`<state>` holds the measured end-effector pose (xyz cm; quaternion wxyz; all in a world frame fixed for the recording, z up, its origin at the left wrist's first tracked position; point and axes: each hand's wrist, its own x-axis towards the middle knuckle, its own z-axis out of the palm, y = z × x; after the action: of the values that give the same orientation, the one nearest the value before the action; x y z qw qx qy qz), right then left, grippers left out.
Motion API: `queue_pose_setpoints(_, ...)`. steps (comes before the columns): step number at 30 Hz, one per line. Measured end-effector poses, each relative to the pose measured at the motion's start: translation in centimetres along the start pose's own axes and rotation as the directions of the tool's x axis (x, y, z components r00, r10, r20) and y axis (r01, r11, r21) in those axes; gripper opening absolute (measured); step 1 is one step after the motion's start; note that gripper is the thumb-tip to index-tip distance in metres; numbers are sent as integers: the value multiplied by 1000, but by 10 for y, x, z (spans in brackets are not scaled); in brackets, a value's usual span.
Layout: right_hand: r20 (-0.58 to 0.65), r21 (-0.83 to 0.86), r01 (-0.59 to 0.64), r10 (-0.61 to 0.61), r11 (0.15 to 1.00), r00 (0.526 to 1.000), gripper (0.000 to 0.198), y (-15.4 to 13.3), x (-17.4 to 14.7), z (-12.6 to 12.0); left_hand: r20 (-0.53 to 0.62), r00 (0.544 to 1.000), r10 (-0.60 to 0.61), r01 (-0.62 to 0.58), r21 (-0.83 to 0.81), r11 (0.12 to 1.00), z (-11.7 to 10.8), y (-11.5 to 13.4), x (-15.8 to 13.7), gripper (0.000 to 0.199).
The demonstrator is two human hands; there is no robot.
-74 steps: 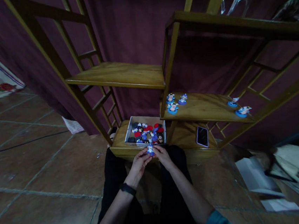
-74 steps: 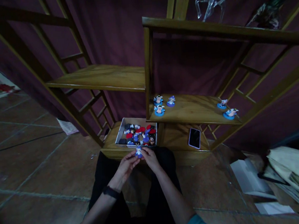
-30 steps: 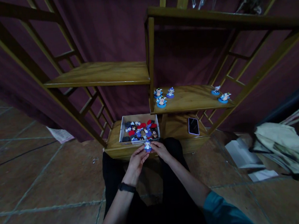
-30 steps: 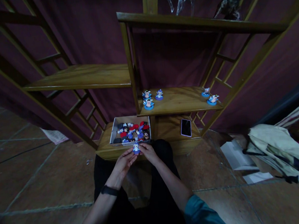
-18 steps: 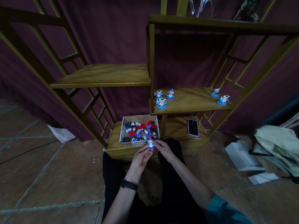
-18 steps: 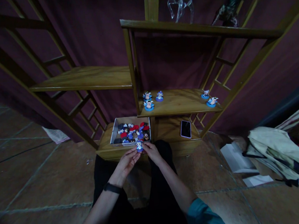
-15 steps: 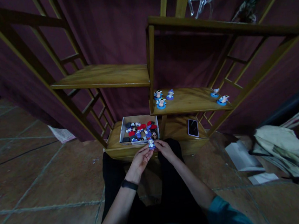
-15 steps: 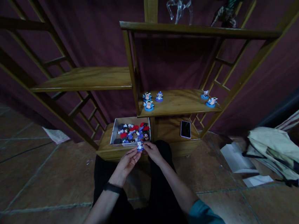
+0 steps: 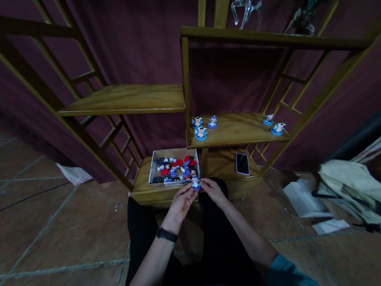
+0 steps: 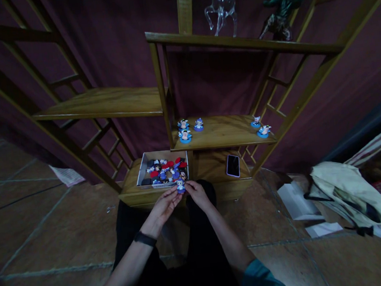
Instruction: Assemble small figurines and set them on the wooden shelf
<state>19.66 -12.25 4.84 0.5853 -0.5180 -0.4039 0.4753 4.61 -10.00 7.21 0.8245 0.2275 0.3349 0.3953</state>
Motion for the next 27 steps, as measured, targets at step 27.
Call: queue_pose_setpoints(27,-31,47,-16,17,999,999,32,-19,-4,-8,-4,970,242,-233,254,939,25,-11,5,45)
